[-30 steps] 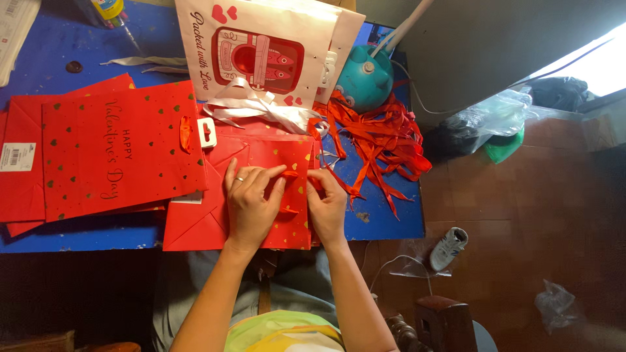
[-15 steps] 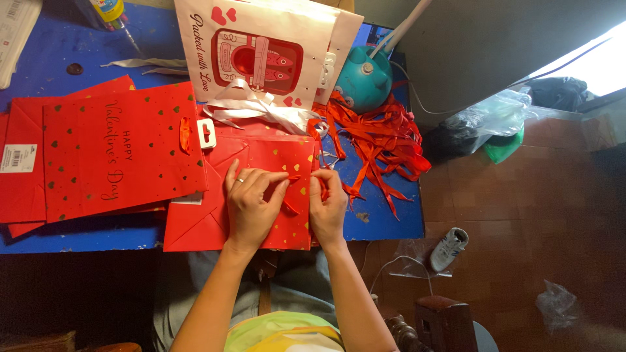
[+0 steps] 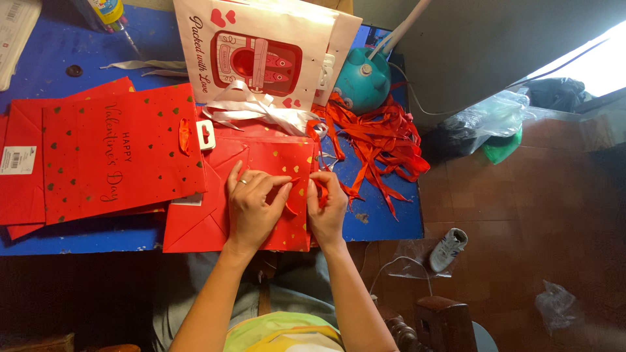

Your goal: The person sits at a table and attaches red ribbon handles to red Valentine's Day paper gift bags, threading the ribbon ends through the punched holes and knotting them by hand. Finished bags are stacked on the table as the person works through them one at a time.

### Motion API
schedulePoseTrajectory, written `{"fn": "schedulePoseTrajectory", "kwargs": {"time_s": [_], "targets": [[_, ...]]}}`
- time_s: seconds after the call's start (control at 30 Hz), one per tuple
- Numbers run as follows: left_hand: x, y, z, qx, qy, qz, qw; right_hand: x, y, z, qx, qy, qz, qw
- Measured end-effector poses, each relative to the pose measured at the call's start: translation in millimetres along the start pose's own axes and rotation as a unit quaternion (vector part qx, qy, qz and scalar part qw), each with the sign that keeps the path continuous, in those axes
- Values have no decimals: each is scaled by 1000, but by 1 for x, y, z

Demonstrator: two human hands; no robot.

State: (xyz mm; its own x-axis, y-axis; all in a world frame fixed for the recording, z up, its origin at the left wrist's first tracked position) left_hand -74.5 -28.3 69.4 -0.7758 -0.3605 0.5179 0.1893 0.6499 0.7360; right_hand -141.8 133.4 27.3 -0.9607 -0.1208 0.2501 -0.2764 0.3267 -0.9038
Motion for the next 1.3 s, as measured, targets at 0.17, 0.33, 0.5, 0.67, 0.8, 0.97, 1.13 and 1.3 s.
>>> {"fn": "schedulePoseTrajectory", "kwargs": {"time_s": [0.17,0.33,0.5,0.67,0.8,0.97,1.13,1.3], "targets": [[-1,2,1,-31,2,12,999,0,-14,3,38,-38,-80,995],[-3,11,-1,-75,-9,57,996,-1,-8,1,20,-24,-83,996],[-3,16,1,-74,-44,76,993,-6,1,-11,46,64,-89,993],[-3,16,11,-28,-98,71,992,-6,15,-11,126,69,-14,990],[-2,10,23,9,-137,28,990,1,22,-11,217,58,45,973],[-7,14,31,28,-122,21,992,3,8,-24,281,101,31,954],[-10,15,36,17,-88,-50,995,-3,-36,-43,336,105,-74,933],[-21,-6,25,-123,-111,-237,957,-5,-67,-68,352,119,-116,921]]}}
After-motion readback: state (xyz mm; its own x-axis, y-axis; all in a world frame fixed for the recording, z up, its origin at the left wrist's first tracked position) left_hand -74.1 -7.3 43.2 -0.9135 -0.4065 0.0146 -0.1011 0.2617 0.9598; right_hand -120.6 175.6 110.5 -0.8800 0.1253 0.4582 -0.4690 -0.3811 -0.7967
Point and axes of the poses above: each hand's wrist, its own x-axis towards the middle knuckle, its own z-axis out of the palm, y = z × x, the point moved 7 cm from there along x, towards the middle knuckle, and after that the axes turned 1 degree about y, right-handed, at the moved point
